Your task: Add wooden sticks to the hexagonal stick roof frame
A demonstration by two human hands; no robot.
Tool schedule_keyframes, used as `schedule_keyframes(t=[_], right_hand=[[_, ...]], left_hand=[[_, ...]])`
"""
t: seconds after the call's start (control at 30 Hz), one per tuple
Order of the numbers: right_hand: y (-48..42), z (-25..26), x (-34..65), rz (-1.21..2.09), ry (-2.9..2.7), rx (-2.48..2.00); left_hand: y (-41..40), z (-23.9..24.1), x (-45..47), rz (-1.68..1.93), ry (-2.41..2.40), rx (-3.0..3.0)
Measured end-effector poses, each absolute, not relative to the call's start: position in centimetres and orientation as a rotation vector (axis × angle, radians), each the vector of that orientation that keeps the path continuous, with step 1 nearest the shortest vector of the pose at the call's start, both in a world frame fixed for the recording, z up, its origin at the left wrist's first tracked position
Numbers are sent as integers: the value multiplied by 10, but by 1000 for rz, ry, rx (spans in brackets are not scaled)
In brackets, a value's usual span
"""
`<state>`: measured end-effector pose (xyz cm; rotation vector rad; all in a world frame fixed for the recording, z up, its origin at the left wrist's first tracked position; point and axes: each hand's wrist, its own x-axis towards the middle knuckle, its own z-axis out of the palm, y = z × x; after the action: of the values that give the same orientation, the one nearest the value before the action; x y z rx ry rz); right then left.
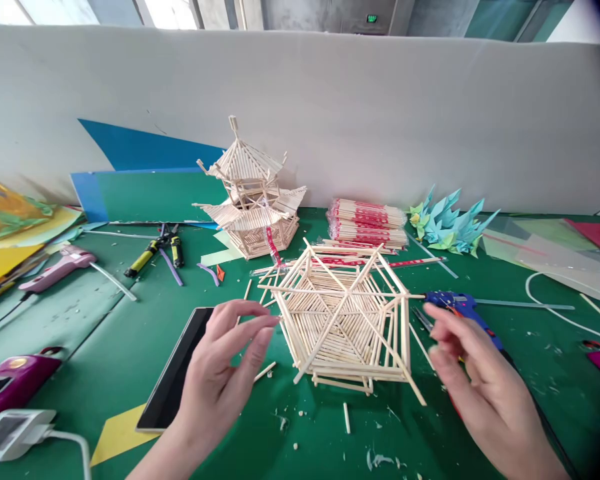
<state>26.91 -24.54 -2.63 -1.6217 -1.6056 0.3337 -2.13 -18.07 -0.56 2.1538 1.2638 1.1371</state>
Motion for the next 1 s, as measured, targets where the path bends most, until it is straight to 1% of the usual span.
schedule_keyframes(t=[0.07,0.13,0.23,0.37,0.5,0.67,0.8,1.0], right_hand=[[-253,-43,272,379,-1342,-1678],[-261,-63,270,487,-1164,-1670],[-271,-91,254,766,-1003,-1520],[-274,-107,220,933,-724,-1357],[-270,-106,203,959,-687,-1367],[-265,-113,214,1000,-620,-1355],[-254,-113,234,1041,-599,-1269],[-226,-91,250,1159,-665,-1172]], left_hand=[[-184,-20,-28,1234,1404,1764],[-184,-36,-30,1230,1435,1354],[-170,-58,-26,1220,1416,1165],[-133,-76,-10,1339,1362,964],[-116,-76,4,1304,1189,910],[-132,-76,10,1249,1073,929],[-150,-79,9,1247,1077,980],[-188,-79,6,1203,1228,1049]])
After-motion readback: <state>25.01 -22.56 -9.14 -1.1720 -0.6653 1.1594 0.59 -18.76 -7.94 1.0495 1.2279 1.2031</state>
